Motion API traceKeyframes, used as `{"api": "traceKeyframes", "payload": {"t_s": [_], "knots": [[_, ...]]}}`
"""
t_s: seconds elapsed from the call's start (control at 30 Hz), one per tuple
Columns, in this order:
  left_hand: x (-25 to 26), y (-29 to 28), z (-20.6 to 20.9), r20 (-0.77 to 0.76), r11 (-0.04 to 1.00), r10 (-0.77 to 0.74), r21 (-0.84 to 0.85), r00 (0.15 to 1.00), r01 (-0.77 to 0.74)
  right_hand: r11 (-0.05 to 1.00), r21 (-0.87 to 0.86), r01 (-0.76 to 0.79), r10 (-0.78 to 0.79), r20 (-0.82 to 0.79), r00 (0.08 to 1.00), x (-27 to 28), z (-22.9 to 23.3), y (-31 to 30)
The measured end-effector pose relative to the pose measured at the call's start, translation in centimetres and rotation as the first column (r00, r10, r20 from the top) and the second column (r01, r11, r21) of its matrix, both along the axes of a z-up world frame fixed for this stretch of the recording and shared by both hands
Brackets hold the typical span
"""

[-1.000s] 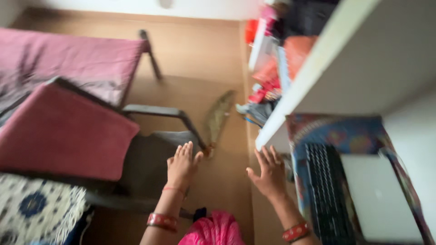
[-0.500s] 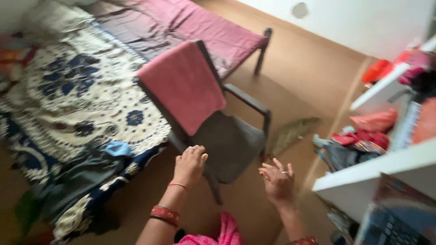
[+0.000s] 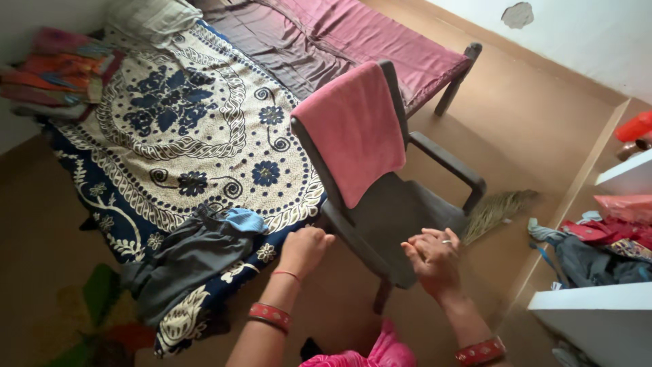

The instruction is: The person wipes the seat, backrest, and armrests of a plastic chair with a cloth, handling the chair to reach different surfaces.

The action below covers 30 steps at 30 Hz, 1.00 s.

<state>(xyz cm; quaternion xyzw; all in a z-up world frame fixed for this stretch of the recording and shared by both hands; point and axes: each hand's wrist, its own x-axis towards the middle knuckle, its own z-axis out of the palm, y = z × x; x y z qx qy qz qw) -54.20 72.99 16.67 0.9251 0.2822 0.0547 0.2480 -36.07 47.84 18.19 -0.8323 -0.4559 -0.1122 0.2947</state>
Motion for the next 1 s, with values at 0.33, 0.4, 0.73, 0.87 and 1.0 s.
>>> {"api": "traceKeyframes", "payload": {"t_s": [0.33,0.4,0.73,0.87,1.0], "knots": [[-2.2,10.7,-12.5,-0.145,0.756,0.437,-0.476,0.888,-0.450,0.989,-0.025,-0.148,0.144,-0.108,0.984,-2.6,0.4,10.6],[-1.5,12.1,-15.1,-0.149,0.805,0.446,-0.364,0.882,-0.468,0.962,-0.058,-0.267,0.262,-0.079,0.962,-2.3,-0.2,13.0],[-4.1,17.3,-26.9,0.055,0.587,0.758,-0.491,0.649,-0.644,0.813,-0.040,-0.581,0.561,-0.214,0.800,-2.1,-1.0,26.5],[-5.7,19.8,-32.3,0.041,0.554,0.802,-0.425,0.596,-0.716,0.798,-0.091,-0.596,0.559,-0.261,0.787,-1.9,-1.9,29.5],[-5.7,22.0,-35.8,-0.024,0.403,0.859,-0.585,0.512,-0.704,0.822,-0.202,-0.532,0.447,-0.349,0.824,-0.5,-4.0,29.5]]}}
